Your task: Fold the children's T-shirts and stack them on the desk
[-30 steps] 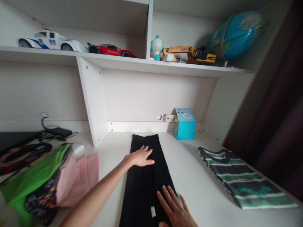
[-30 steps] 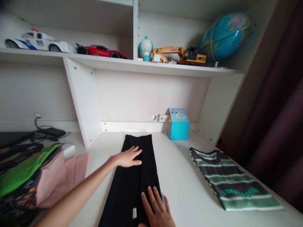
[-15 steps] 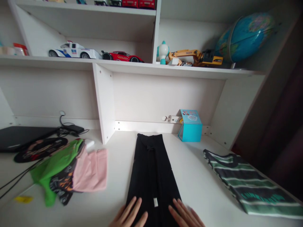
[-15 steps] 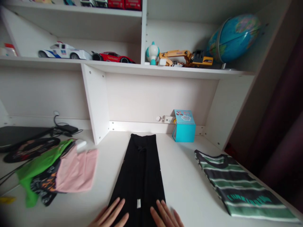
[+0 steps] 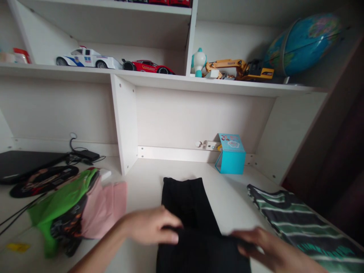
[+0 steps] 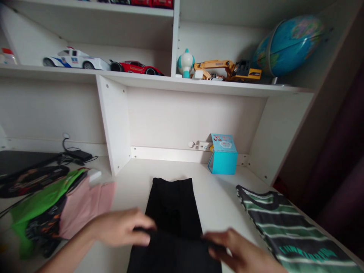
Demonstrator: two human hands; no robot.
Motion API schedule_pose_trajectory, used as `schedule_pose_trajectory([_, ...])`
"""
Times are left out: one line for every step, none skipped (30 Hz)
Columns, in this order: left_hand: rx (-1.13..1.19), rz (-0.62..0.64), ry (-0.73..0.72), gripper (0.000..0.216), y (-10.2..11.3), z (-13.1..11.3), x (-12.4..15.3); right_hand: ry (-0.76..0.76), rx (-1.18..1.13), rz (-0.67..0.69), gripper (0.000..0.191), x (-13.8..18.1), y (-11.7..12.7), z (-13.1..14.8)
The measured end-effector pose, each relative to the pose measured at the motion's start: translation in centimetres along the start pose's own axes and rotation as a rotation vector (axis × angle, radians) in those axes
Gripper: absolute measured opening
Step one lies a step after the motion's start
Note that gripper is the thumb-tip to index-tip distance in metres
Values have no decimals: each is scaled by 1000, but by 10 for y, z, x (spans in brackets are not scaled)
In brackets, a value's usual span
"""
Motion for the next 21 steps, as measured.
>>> schedule_pose_trajectory([26, -58, 13, 27, 21, 14, -22, -41, -94, 34, 35, -31, 7, -2])
schedule_pose_trajectory([56, -158, 28, 26, 40, 30, -42, -80, -183, 25, 37, -62, 12, -3])
schedule_pose_trajectory([109, -236, 80, 24, 54, 50, -61, -115, -248, 43, 36, -93, 11, -3])
schedule_pose_trajectory([177, -296, 165, 23, 63, 71, -75, -156, -284, 67, 33, -120, 6, -4])
schedule_pose_trajectory([250, -321, 253, 22, 67, 91, -86, -185, -287, 45, 30, -144, -1, -6])
schedule_pose_trajectory([278, -321, 300, 21, 67, 108, -93, -206, -288, 40, 28, -162, -11, -7])
schedule_pose_trajectory([301, -313, 337, 21, 65, 121, -96, -222, -279, 27, 26, -176, -20, -9])
schedule_pose_trajectory([309, -299, 351, 21, 63, 132, -96, -232, -268, 12, 23, -185, -28, -11])
schedule_pose_trajectory([311, -286, 350, 21, 62, 139, -94, -239, -259, 1, 21, -192, -35, -13])
schedule_pose_trajectory([323, -280, 340, 22, 62, 144, -91, -247, -251, -13, 19, -196, -39, -16])
schedule_pose_trajectory([340, -281, 321, 23, 64, 146, -87, -254, -241, -27, 18, -200, -41, -20])
schedule_pose_trajectory([348, -292, 295, 24, 68, 148, -84, -265, -230, -41, 18, -204, -41, -23])
schedule_pose_trajectory([324, -307, 275, 24, 73, 150, -82, -279, -217, -54, 19, -208, -40, -27])
schedule_pose_trajectory([269, -324, 268, 25, 78, 152, -81, -295, -199, -66, 20, -212, -39, -30])
schedule_pose_trajectory([194, -338, 276, 24, 83, 156, -82, -315, -175, -79, 20, -216, -38, -34])
schedule_pose_trajectory([108, -346, 299, 23, 86, 161, -83, -337, -145, -91, 19, -221, -38, -37])
schedule_pose_trajectory([26, -346, 331, 21, 88, 166, -86, -362, -110, -103, 18, -225, -40, -40])
schedule_pose_trajectory([-38, -342, 362, 19, 87, 172, -89, -388, -73, -115, 18, -228, -42, -43])
schedule_pose_trajectory([-82, -338, 386, 17, 85, 177, -92, -414, -38, -126, 18, -230, -46, -45])
schedule_pose_trajectory([-115, -341, 402, 13, 81, 181, -94, -438, -7, -137, 20, -231, -50, -48])
schedule_pose_trajectory([-153, -346, 413, 9, 77, 184, -96, -458, 17, -143, 24, -232, -54, -50])
Point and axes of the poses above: each hand's wrist, its own x-axis away from the middle knuckle, its own y-axis out of the back of the hand, z = x × y, the point moved 4 cm from there along -x, towards the middle knuckle, and after that the axes turned 9 degrees about -y, right-handed, at the moved point
